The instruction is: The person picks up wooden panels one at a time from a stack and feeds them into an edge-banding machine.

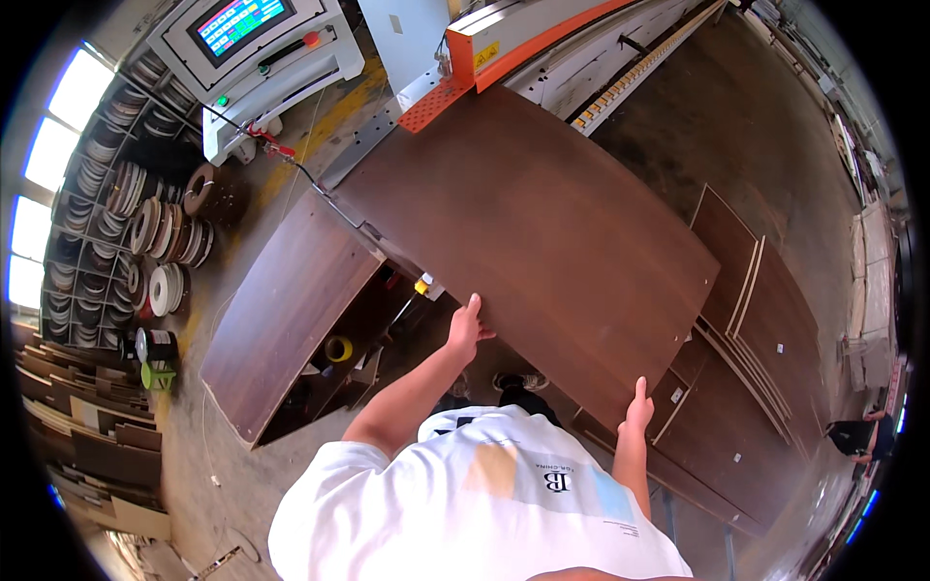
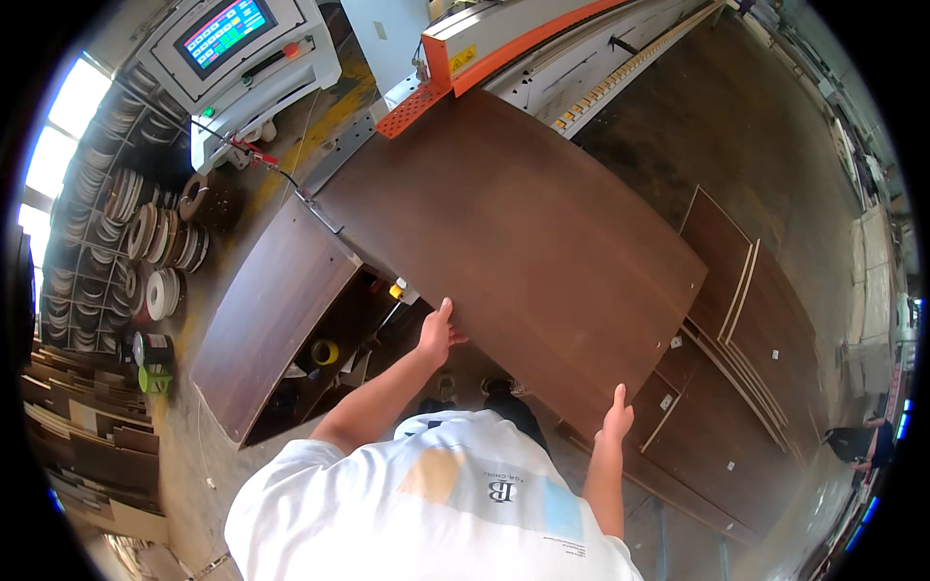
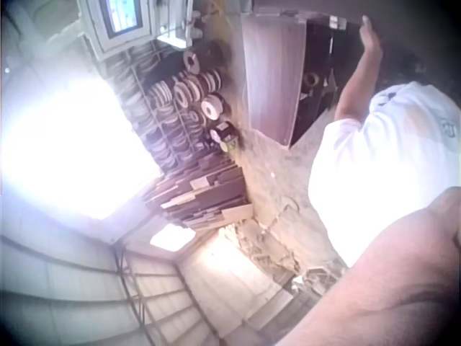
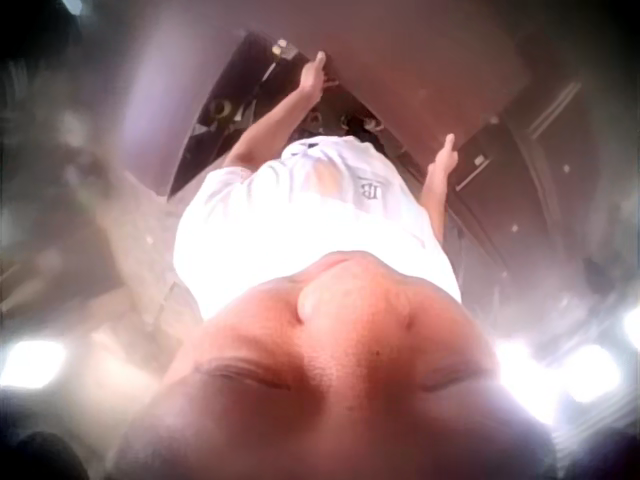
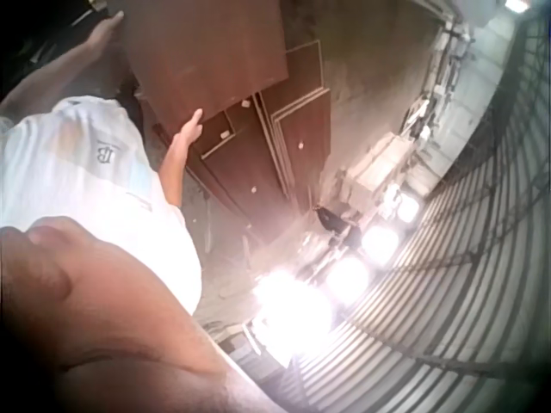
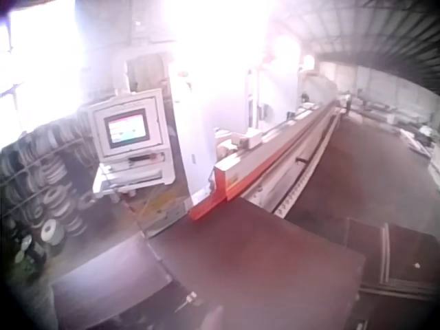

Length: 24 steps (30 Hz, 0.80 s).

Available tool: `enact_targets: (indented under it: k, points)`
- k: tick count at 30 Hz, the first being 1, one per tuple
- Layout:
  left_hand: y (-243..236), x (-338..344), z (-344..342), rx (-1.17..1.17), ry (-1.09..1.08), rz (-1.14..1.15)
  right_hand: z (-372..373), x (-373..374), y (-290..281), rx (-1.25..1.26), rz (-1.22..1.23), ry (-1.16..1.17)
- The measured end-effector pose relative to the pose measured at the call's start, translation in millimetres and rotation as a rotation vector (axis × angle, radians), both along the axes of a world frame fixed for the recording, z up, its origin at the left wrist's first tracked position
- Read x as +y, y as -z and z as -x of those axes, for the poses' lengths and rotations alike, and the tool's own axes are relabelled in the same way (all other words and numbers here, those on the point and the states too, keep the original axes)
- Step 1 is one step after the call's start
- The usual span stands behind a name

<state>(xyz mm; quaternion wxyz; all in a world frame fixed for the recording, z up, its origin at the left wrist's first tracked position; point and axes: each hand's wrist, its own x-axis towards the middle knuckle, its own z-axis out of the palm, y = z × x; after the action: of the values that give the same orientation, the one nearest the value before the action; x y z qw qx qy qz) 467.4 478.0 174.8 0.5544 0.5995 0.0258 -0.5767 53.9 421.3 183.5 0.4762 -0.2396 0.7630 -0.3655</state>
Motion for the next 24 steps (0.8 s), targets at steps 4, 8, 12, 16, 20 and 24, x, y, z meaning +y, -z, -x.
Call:
enact_targets:
  k: [4, 8, 12, 16, 20, 24]
  points:
    - [-7, -43, 9, -0.004, 0.033, -0.013, 14, -30, 2, -0.107, 0.044, 0.007]
    - [17, -80, 7, -0.081, 0.009, -0.095, 27, -63, 21, -0.311, 0.189, -0.076]
    - [16, -110, 11, -0.046, 0.125, -0.106, 56, -91, 57, -0.407, 0.198, -0.066]
    - [17, -122, 28, -0.170, 0.421, -0.113, 70, -70, 35, -0.477, 0.044, -0.021]
    - [-2, -114, 111, -0.198, 0.727, -0.059, 123, 2, 84, -0.287, -0.023, -0.057]
    - [-5, -107, 181, -0.163, 1.095, -0.044, 184, 132, 156, 0.096, -0.252, -0.178]
